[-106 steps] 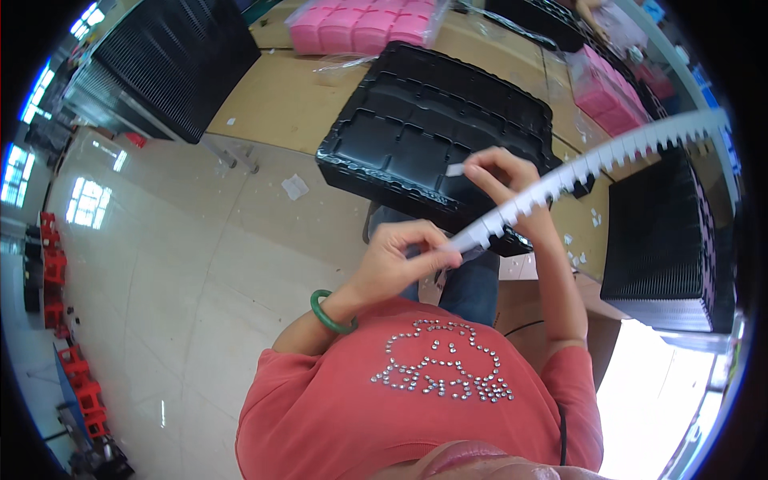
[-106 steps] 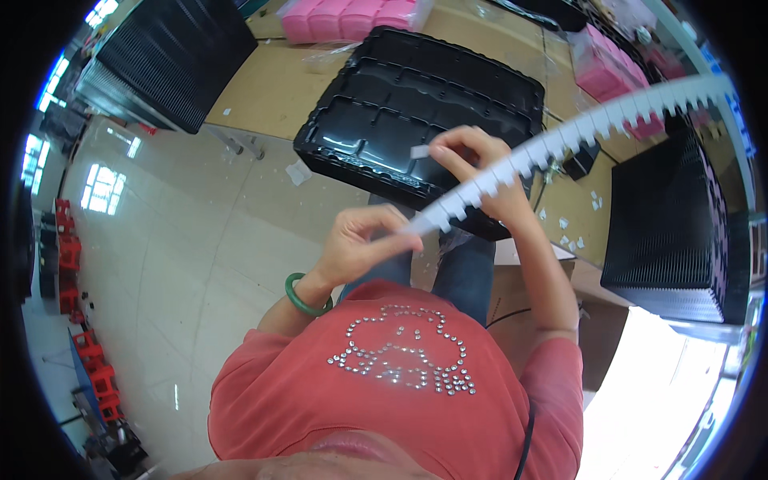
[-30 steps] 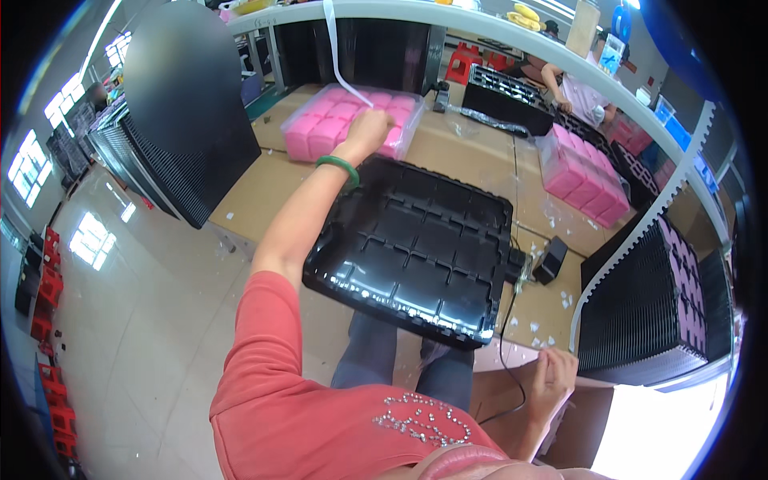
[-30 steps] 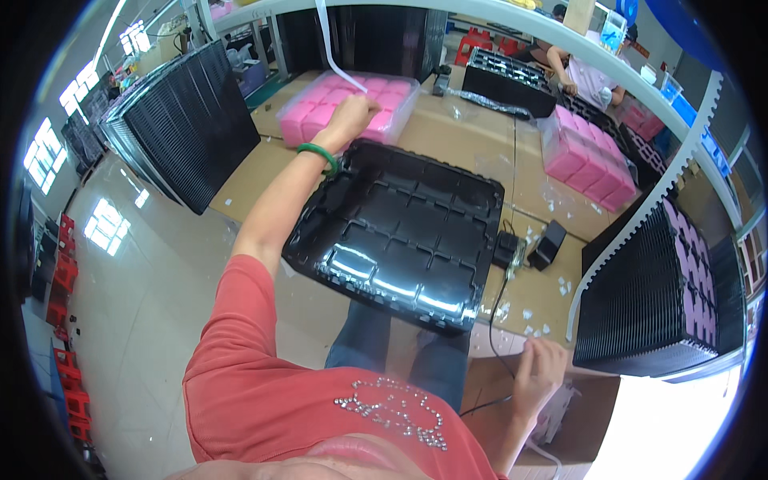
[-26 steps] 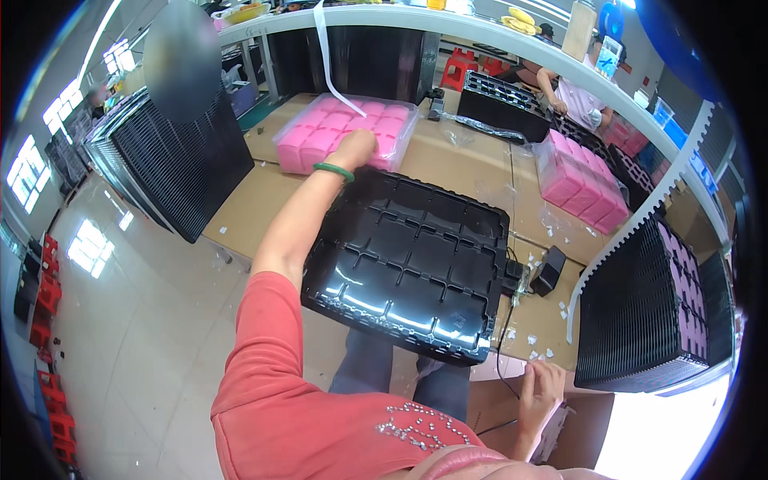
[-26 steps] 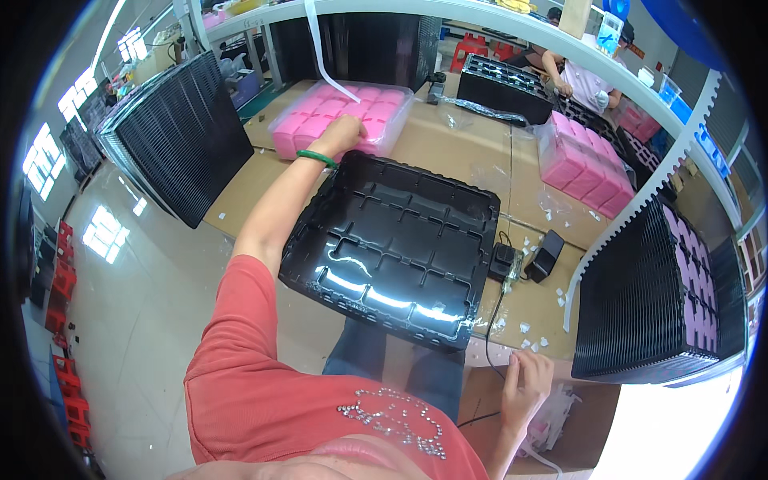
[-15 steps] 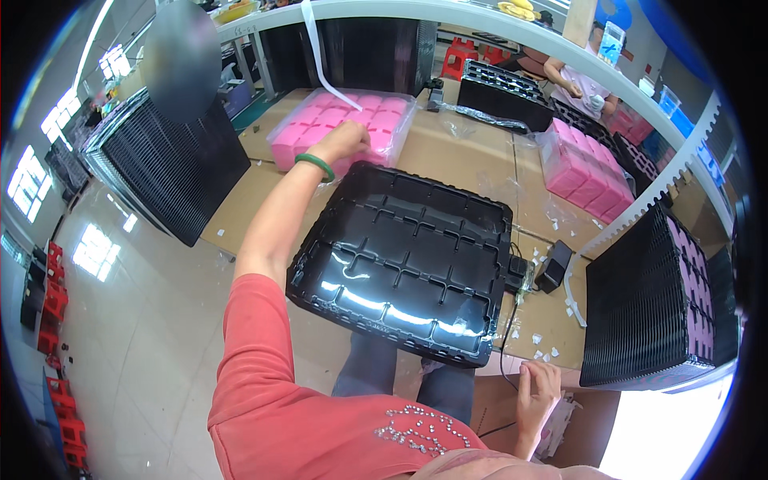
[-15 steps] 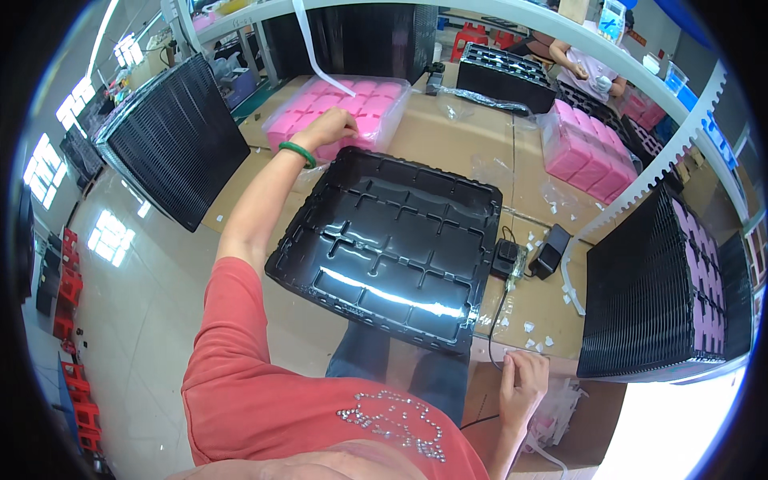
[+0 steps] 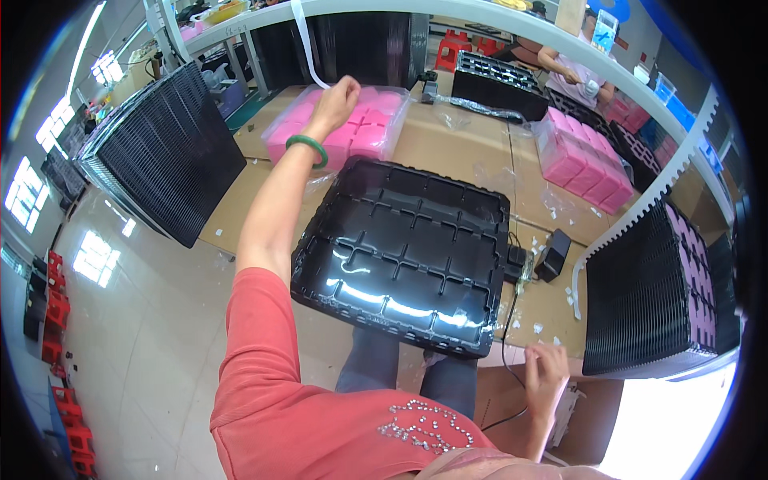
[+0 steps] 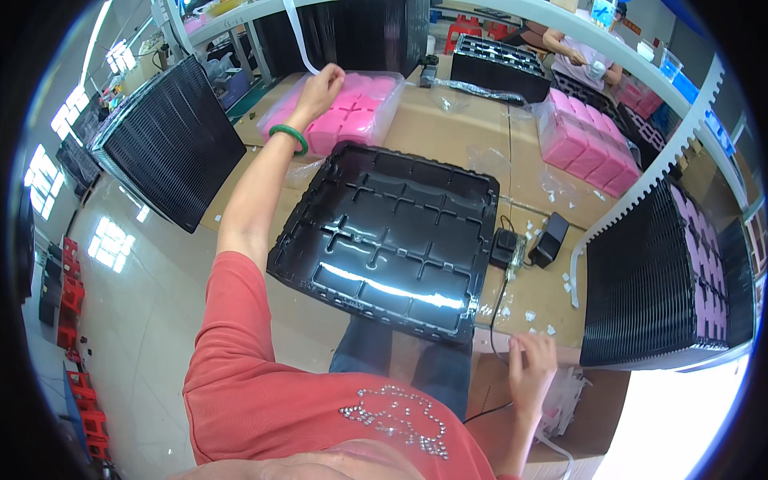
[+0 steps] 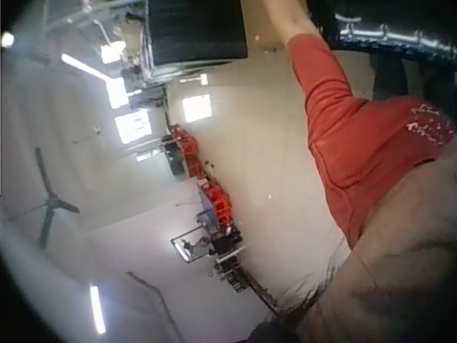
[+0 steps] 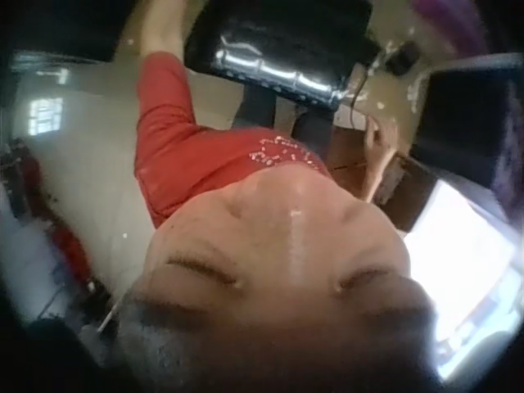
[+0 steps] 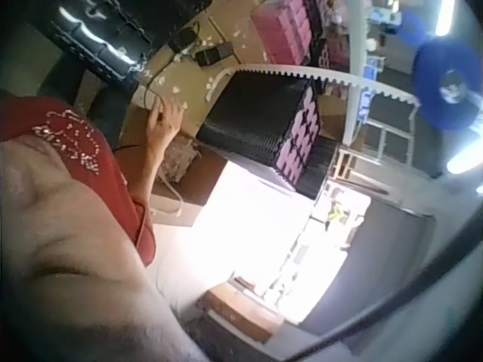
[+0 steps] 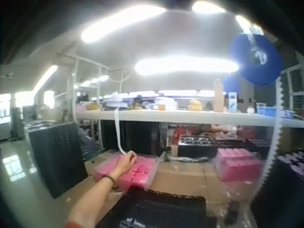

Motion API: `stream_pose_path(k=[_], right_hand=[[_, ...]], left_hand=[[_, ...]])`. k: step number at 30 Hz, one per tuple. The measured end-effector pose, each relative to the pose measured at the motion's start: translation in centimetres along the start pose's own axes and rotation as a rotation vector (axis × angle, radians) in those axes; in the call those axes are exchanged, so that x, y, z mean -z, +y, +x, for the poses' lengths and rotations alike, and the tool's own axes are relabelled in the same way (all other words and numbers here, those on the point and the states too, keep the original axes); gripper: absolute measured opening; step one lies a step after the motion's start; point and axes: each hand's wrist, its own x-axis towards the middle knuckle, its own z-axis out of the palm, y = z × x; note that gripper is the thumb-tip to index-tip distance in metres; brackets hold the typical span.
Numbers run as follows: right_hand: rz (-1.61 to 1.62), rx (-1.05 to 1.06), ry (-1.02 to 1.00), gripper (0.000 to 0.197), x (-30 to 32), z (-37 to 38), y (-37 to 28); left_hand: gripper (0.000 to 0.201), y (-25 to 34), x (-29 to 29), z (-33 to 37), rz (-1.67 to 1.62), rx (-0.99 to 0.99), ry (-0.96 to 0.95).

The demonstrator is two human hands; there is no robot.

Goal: Assemble a light panel by attaching adhesive strips, placing a foam grid, and applying a pink diffusion sheet into a plastic tray.

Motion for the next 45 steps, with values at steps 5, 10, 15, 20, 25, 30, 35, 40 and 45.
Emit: stream_pose_path(k=[5, 10, 15, 20, 25, 30, 35, 40, 45], right_hand=[[0.125, 0.289, 0.032, 0.017, 1.5, 7.7, -3.0], [0.283, 0.411, 0.194, 0.061, -0.5, 19.7, -9.5], [0.459, 0.592, 0.162, 0.052, -3.2, 28.0, -13.1], [0.343, 0.524, 0.211, 0.028, -3.1, 28.5, -13.4], [0.116, 0.589, 0.222, 0.027, -1.7, 31.0, -12.5], [0.189, 0.557, 0.174, 0.031, 1.2, 36.8, -8.9], [0.212, 0.572, 0.2, 0.029, 4.4, 31.6, -9.2], [0.332, 0.523, 0.236, 0.021, 5.8, 21.6, -8.7], [0.315, 0.49, 0.193, 0.028, 4.6, 12.4, -8.6]], left_hand=[[0.015, 8.1, 4.5, 0.3, -0.004, -0.247, -0.017], [0.015, 19.2, 9.0, -2.1, -0.111, -0.504, -0.162], [0.021, 25.8, 10.7, -5.9, -0.214, -0.553, -0.068], [0.08, 28.2, 8.3, -11.0, 0.345, -0.492, 0.399], [0.084, 23.6, 5.1, -8.5, 0.587, -0.379, 0.441], [0.026, 21.6, 7.8, -3.8, 0.49, -0.264, 0.295], [0.013, 20.5, 11.6, -5.6, 0.372, -0.386, 0.347], [0.012, 23.2, 15.2, -12.9, 0.225, -0.639, 0.257], [0.013, 22.6, 15.3, -21.0, 0.22, -0.63, 0.079]])
